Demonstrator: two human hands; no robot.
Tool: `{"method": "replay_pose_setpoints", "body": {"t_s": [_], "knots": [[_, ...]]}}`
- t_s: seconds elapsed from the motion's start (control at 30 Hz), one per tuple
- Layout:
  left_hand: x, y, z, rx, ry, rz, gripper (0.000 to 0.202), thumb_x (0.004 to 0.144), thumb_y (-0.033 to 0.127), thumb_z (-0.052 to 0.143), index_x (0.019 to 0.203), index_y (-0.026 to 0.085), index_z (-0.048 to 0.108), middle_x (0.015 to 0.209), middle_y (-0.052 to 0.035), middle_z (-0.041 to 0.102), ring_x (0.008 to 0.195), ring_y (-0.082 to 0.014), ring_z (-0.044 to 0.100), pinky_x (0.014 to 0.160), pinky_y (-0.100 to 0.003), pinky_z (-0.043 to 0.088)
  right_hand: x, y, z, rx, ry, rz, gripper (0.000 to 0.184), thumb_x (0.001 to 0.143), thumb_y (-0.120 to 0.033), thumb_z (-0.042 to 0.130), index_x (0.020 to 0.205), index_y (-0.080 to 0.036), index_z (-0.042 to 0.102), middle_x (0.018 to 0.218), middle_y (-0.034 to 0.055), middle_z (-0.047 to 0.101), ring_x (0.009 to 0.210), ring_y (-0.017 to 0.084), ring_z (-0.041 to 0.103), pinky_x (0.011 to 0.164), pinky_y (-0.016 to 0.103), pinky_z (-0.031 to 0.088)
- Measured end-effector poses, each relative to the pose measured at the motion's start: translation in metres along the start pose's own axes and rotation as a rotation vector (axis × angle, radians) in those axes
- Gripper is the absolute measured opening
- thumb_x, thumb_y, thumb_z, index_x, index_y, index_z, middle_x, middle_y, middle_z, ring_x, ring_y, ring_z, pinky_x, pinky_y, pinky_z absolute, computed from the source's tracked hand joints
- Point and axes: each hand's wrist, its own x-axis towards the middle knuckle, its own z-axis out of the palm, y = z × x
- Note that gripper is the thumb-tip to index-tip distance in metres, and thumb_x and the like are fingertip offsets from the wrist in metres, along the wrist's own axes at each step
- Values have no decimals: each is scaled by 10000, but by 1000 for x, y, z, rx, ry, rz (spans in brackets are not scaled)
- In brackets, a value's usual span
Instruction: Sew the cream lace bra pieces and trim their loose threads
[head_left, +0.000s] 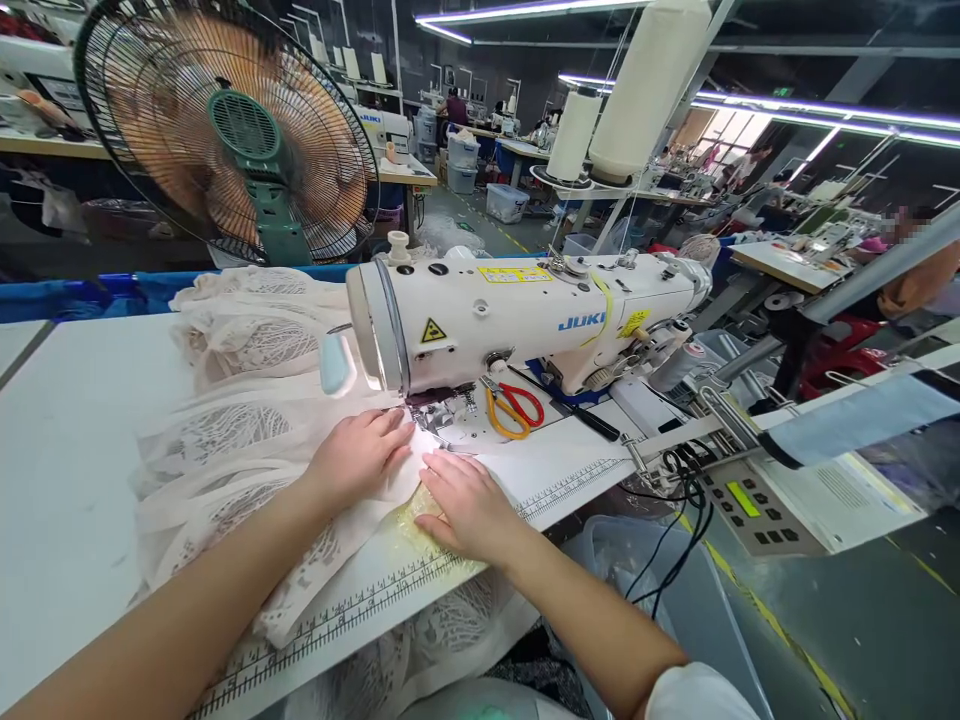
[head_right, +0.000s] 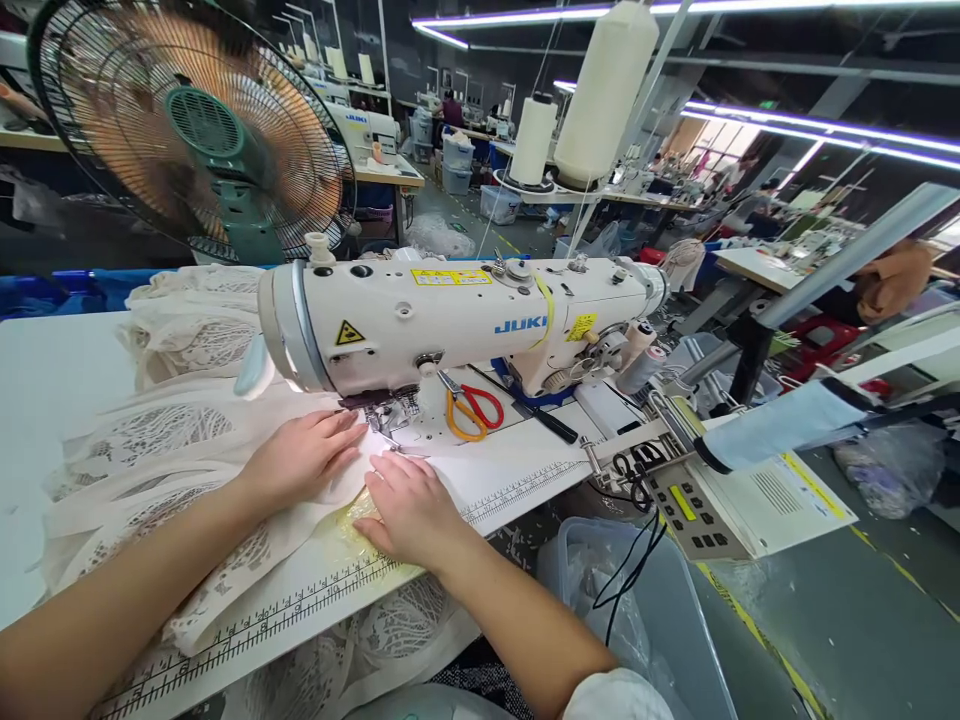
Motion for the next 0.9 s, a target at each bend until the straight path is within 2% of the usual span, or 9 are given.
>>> {"method": "replay_pose_setpoints", "body": {"t_s": [0.1,0.33,0.4,0.5,0.6,0.7,0.77,0.9], "knots": [[3,-7,1,0,15,24,402,926,358,324,1151,215,625,1216,-133,631,1094,-299,571,852,-435,475,2,-1,-2,-12,-16,5,493,855,-417,589,1242,-115,546,1385,158,512,1324,254,428,1092,409,357],[14,-24,-7,74,80,151,447,941,376,290,1060,179,674,932,-151,674,948,-295,603,798,-426,467,3,-1,-4,-20,-28,14,493,855,-433,593,1236,-124,542,1395,140,506,1342,244,403,1109,396,322],[15,-23,-13,88,99,200,426,938,340,301,996,184,693,896,-139,679,919,-283,607,787,-415,464,3,-1,-3,-16,-23,12,489,855,-436,593,1228,-124,546,1391,138,511,1340,246,403,1107,396,321],[10,-9,-19,82,93,238,399,929,289,321,882,181,703,868,-114,690,844,-255,617,743,-386,468,3,0,-2,-2,-5,14,484,852,-436,592,1217,-120,556,1377,136,525,1333,253,410,1108,398,317],[-4,12,-15,58,79,253,361,925,286,354,968,154,688,945,-114,707,873,-242,632,760,-371,473,4,1,-1,15,7,14,435,851,-421,593,1172,-129,585,1358,136,541,1331,254,412,1112,398,310],[-18,26,-3,63,121,251,374,908,231,365,1149,136,634,1128,-137,686,1040,-261,616,915,-419,426,3,2,0,26,12,13,405,853,-404,591,1157,-136,593,1344,138,551,1331,253,412,1110,402,314],[-23,24,5,61,143,247,402,893,186,357,1200,146,613,1174,-135,674,1100,-275,596,983,-466,376,2,2,0,32,17,10,425,853,-411,591,1173,-130,584,1341,146,552,1331,253,412,1112,406,310],[-20,3,10,15,110,275,427,889,157,334,1202,218,617,1210,-101,666,1154,-278,568,1022,-532,331,1,3,0,40,15,8,451,853,-430,591,1186,-126,573,1342,158,549,1336,251,405,1109,411,313]]}}
